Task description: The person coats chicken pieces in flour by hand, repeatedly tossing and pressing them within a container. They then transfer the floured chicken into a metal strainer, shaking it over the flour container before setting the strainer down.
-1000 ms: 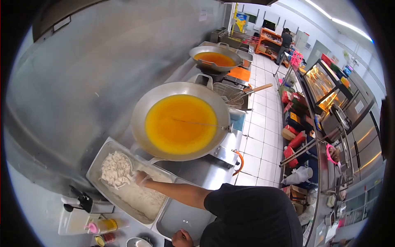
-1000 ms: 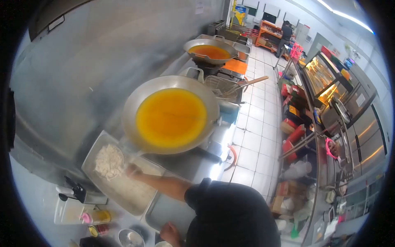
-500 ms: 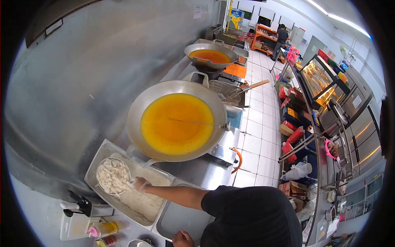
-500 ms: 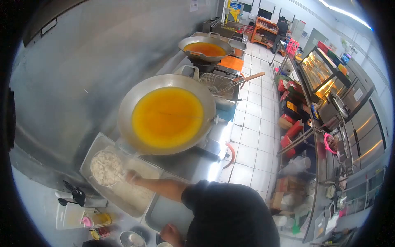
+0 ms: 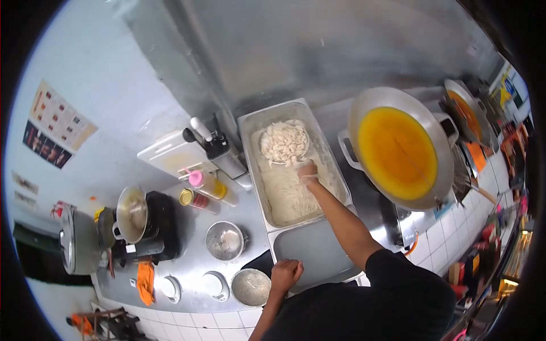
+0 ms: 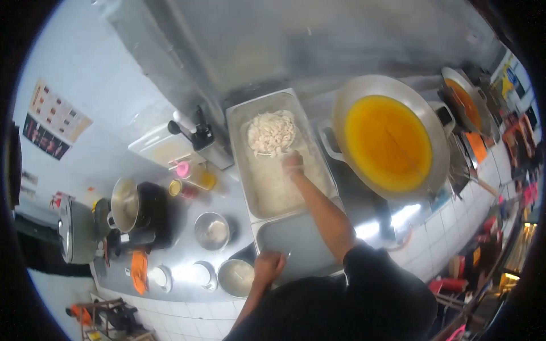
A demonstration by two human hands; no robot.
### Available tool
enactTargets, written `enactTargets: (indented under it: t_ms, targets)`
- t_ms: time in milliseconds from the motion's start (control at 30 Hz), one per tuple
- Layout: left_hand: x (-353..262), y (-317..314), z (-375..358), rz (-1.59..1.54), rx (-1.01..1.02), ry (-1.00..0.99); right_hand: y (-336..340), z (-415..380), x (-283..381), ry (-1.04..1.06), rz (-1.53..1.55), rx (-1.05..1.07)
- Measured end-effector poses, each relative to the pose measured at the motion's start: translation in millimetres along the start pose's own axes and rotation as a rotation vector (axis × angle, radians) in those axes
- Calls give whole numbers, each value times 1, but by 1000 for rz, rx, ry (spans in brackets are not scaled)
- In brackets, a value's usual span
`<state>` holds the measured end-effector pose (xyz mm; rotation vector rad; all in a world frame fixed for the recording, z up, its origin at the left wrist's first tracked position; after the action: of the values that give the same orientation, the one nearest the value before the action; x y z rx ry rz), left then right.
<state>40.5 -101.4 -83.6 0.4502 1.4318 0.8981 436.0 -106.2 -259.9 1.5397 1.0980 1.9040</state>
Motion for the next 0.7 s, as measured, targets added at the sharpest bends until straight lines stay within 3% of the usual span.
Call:
enactTargets:
  t_ms: [133,400,467,500,600,633,700]
  targets:
    - [-3,3,5,18,10,-7,32,-17,-7,-211,179,-109]
    - [-6,2,3,-2,8,-27,3,9,-38,-138,107,-70]
    - [-3,2,3,-3,-14,-33,45,1,0,-162,177,-149]
    - [-1,3,2,15,-6,-36,63,-8,25,-179,243,-35]
    - [-6,1,-3,16,6,-39,-26,23,-39,-81,2,19]
    - [-6,3,0,0,-12,-44,-7,28,-24,-199,68,-43]
    - [-4,2,4,-10,-6,-43,13,6,-8,-216,110,-59]
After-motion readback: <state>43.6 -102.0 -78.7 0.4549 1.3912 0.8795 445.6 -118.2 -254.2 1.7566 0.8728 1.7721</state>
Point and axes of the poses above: each hand's wrist, its own z-axis towards the middle knuckle, its own y-axis out of the back of the hand, x = y × z, the point moved 10 cm from there along z, towards the middle knuckle, and after that the axes turned 7 degrees about y, right-handed, at the moved point
